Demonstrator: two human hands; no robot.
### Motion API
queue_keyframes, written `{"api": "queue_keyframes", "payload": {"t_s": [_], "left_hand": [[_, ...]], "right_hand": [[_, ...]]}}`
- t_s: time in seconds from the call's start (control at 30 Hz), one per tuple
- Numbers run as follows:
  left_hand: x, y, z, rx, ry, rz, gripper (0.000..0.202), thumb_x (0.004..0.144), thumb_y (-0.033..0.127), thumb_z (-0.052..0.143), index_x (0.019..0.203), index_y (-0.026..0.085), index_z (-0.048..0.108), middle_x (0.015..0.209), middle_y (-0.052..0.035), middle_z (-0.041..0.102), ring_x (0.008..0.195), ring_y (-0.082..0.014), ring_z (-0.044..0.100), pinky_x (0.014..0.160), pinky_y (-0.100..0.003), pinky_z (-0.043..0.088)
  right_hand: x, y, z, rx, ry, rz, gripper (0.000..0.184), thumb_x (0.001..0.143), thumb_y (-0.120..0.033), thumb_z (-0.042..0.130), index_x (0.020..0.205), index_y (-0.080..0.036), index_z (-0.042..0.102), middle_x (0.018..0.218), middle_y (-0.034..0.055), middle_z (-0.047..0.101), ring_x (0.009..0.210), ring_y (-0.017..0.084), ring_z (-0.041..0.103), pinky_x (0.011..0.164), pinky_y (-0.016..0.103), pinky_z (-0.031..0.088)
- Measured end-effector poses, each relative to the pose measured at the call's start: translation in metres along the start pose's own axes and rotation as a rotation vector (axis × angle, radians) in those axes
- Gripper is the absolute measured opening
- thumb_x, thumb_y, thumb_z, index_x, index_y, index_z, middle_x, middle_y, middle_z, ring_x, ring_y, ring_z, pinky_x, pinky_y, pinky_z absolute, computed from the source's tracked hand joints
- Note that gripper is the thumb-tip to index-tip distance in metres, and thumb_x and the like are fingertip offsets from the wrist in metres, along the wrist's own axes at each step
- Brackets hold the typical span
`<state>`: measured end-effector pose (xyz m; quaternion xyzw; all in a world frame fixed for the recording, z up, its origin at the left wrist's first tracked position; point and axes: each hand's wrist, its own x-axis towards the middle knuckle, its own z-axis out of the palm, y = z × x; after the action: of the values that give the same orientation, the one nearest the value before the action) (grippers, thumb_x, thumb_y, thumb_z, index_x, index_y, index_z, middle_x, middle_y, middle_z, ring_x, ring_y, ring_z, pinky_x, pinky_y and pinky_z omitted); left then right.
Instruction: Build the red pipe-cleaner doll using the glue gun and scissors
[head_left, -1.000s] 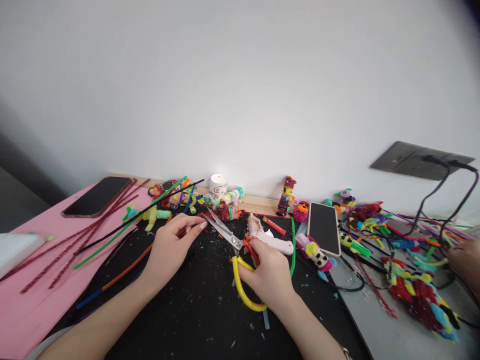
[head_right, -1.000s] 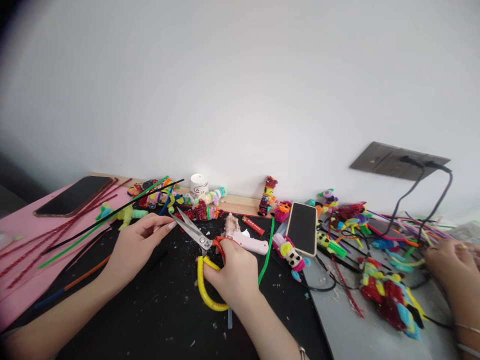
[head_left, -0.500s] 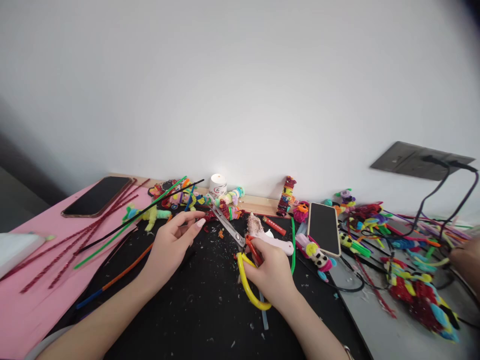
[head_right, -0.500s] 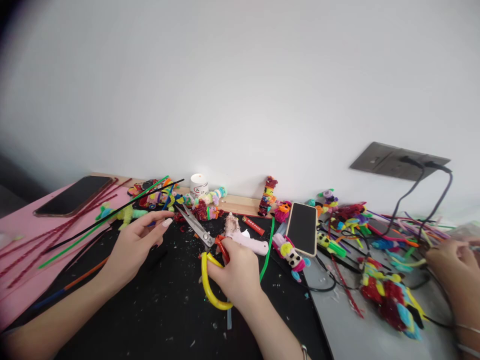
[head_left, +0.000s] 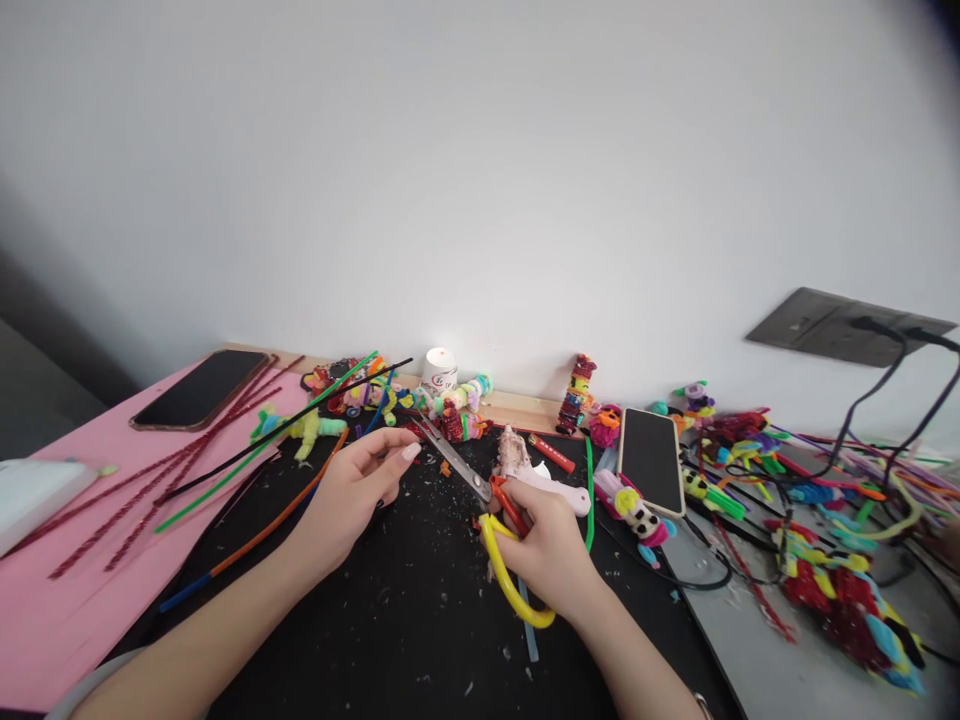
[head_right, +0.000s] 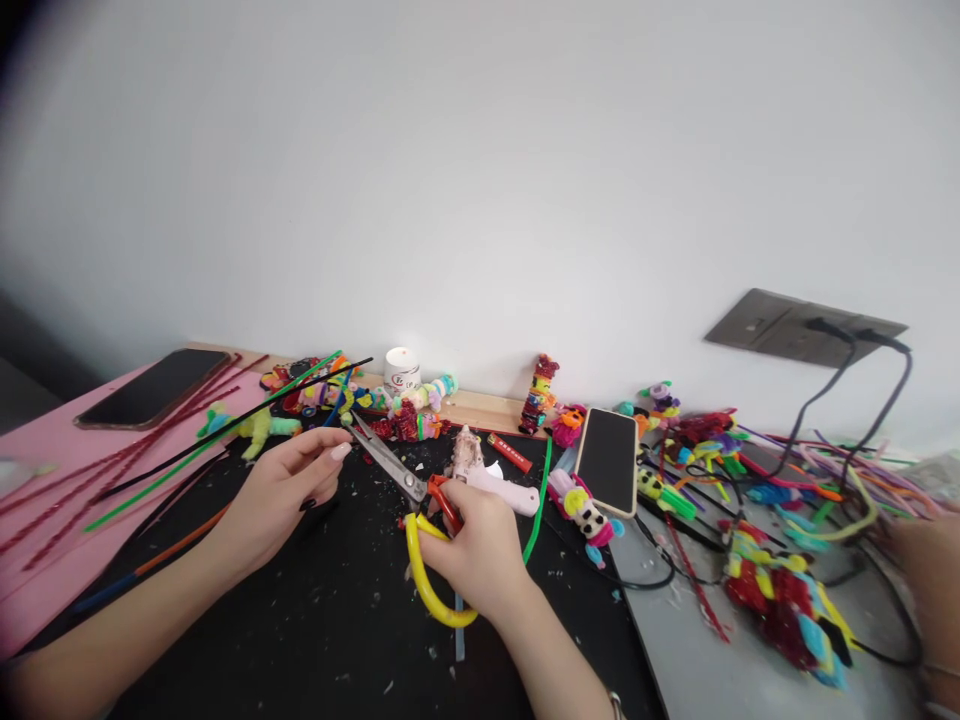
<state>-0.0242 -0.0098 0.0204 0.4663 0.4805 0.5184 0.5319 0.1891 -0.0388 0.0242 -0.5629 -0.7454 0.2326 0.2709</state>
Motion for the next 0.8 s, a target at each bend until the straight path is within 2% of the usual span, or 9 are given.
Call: {"api": "queue_keyframes", "payload": {"t_s": [0.37,0.6,0.8], "left_hand": [[0.0013,-0.0015,-0.0015,0.03,0.014,0.006,0.032,0.074,0.046,0.067,0.086,0.017,0.061,0.066,0.0038,0.05,0.047,-0.0069,0.033,0.046,-0.022,0.028],[0.0021,-0.0024,-0.0013,0.028,0.012,0.003,0.031,0.075,0.046,0.065,0.086,0.017,0.06,0.064,0.0045,0.049,0.046,-0.0071,0.033,0.045,-0.022,0.027],[0.0023,-0.0013,-0.0008,-0.012,0.013,0.001,0.03,0.075,0.045,0.066,0.084,0.018,0.059,0.062,0.006,0.046,0.046,-0.007,0.032,0.045,-0.022,0.026]], "right_hand": [[-0.0017,-0.0014,0.0013,-0.063,0.004,0.002,0.011,0.072,-0.028,0.062,0.071,-0.02,0.054,0.056,-0.0068,0.043,0.054,0.011,0.038,0.051,0.022,0.027],[-0.0032,-0.0068,0.0003,-0.173,0.032,0.039,0.03,0.061,-0.038,0.073,0.075,-0.02,0.053,0.066,-0.004,0.057,0.057,0.012,0.047,0.052,0.023,0.032],[-0.0049,-0.0094,0.0003,-0.203,0.002,0.033,0.044,0.055,-0.045,0.079,0.078,-0.02,0.052,0.068,-0.0028,0.056,0.06,0.014,0.049,0.052,0.024,0.032]]}}
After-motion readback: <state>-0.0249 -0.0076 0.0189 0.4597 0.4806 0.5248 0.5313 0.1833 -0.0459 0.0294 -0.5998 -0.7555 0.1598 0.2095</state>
